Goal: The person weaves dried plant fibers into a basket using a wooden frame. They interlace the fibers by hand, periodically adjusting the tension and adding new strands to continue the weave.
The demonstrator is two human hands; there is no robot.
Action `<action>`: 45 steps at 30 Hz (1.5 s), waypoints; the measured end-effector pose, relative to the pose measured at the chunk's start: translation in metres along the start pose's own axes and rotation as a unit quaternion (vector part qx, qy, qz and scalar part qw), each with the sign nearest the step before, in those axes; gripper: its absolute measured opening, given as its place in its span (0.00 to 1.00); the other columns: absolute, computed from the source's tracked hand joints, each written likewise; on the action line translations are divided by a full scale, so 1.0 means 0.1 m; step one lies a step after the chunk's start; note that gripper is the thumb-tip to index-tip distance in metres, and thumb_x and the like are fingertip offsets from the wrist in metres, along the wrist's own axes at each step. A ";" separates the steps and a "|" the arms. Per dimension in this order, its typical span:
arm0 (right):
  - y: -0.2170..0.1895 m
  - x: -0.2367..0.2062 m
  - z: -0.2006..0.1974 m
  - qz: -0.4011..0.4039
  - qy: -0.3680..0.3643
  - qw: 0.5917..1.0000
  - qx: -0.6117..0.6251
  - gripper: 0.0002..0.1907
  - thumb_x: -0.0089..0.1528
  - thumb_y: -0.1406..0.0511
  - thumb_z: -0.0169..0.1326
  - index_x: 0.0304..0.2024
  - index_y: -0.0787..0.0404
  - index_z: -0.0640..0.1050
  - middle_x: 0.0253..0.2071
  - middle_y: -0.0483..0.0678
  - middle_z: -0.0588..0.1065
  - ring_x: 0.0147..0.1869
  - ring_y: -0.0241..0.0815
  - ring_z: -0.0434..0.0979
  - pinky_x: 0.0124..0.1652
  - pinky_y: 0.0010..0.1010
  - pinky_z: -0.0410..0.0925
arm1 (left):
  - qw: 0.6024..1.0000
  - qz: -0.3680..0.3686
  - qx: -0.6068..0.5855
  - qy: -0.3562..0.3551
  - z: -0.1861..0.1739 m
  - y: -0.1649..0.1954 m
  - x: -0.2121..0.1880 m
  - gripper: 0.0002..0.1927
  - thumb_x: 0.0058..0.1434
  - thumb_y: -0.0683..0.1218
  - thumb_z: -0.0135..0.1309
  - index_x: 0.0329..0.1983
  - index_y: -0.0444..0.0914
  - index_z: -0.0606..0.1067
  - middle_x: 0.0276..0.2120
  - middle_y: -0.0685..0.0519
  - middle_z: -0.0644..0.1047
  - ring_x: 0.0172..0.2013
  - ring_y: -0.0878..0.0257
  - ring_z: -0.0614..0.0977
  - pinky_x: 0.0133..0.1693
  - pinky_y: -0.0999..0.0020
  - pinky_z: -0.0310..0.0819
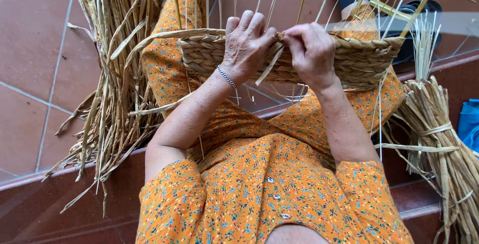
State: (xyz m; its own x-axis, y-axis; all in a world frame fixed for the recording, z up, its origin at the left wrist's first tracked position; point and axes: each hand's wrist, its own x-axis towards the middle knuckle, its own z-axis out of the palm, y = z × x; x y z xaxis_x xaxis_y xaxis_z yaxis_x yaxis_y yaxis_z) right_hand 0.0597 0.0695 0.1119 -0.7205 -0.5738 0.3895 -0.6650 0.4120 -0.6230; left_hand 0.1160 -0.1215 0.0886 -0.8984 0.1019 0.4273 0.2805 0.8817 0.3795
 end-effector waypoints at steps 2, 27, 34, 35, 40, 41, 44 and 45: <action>0.03 0.09 0.05 0.047 -0.006 0.999 -0.010 0.08 0.67 0.73 0.65 0.41 0.60 0.78 0.37 0.49 0.80 0.39 0.45 0.82 0.40 0.36 0.73 | 1.000 0.013 0.002 0.008 -0.07 0.01 -0.02 0.09 0.61 0.50 0.61 0.42 0.45 0.76 0.37 0.55 0.67 0.44 0.57 0.71 0.46 0.57 0.61; -0.08 0.20 0.08 -0.037 -0.092 0.995 0.017 0.10 0.64 0.73 0.63 0.47 0.65 0.79 0.42 0.55 0.80 0.47 0.52 0.82 0.48 0.37 0.74 | 0.950 0.053 0.247 0.181 -1.01 0.13 -0.23 0.11 0.65 0.45 0.61 0.50 0.50 0.76 0.50 0.55 0.74 0.46 0.58 0.74 0.53 0.51 0.56; 0.00 0.18 -0.04 0.084 -0.141 0.978 0.131 0.07 0.69 0.73 0.57 0.50 0.64 0.78 0.41 0.53 0.81 0.44 0.43 0.83 0.44 0.32 0.75 | 0.982 -0.097 -0.013 -0.163 0.01 -0.18 0.13 0.06 0.67 0.38 0.53 0.46 0.36 0.75 0.31 0.45 0.80 0.34 0.51 0.84 0.34 0.59 0.78; 0.00 0.18 -0.05 0.086 -0.147 0.975 0.140 0.07 0.70 0.73 0.55 0.51 0.64 0.78 0.42 0.53 0.81 0.45 0.41 0.84 0.45 0.31 0.75 | 0.985 -0.113 -0.054 -0.123 0.13 -0.26 0.24 0.11 0.64 0.43 0.57 0.48 0.35 0.75 0.26 0.44 0.78 0.29 0.47 0.83 0.29 0.55 0.76; -0.03 0.23 -0.04 0.133 -0.152 0.969 0.143 0.07 0.71 0.72 0.54 0.51 0.63 0.78 0.39 0.51 0.81 0.43 0.40 0.83 0.42 0.30 0.75 | 0.982 -0.119 -0.138 -0.049 0.32 -0.40 0.48 0.07 0.64 0.49 0.61 0.41 0.44 0.75 0.26 0.45 0.80 0.27 0.51 0.84 0.29 0.54 0.78; -0.03 0.23 -0.03 0.145 -0.151 0.967 0.147 0.06 0.71 0.71 0.54 0.51 0.63 0.78 0.38 0.50 0.80 0.42 0.40 0.83 0.41 0.30 0.75 | 0.971 -0.110 -0.210 -0.015 0.25 -0.42 0.41 0.07 0.65 0.47 0.60 0.40 0.42 0.74 0.29 0.42 0.80 0.28 0.51 0.84 0.30 0.55 0.80; -0.03 0.26 0.02 0.050 -0.120 0.988 0.082 0.06 0.71 0.72 0.57 0.50 0.64 0.80 0.39 0.52 0.79 0.41 0.45 0.81 0.40 0.33 0.72 | 0.794 -0.251 -0.552 0.035 0.01 -0.42 0.09 0.07 0.73 0.45 0.52 0.45 0.36 0.70 0.36 0.41 0.78 0.34 0.52 0.84 0.39 0.54 0.84; -0.03 0.27 0.05 0.049 -0.102 0.991 0.076 0.06 0.69 0.72 0.59 0.48 0.63 0.80 0.38 0.52 0.78 0.41 0.45 0.81 0.40 0.33 0.72 | 0.676 -0.315 -0.665 0.042 -0.06 -0.39 0.00 0.08 0.77 0.45 0.49 0.47 0.34 0.68 0.39 0.41 0.77 0.37 0.52 0.84 0.43 0.53 0.85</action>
State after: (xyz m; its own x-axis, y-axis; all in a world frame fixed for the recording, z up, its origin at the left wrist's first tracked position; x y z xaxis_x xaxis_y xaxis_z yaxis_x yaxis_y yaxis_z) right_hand 0.0434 0.0494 0.1209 -0.7151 -0.6734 0.1875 -0.5454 0.3697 -0.7523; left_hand 0.1072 -0.1591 0.0787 -0.9743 -0.1769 -0.1398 -0.0432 -0.4618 0.8859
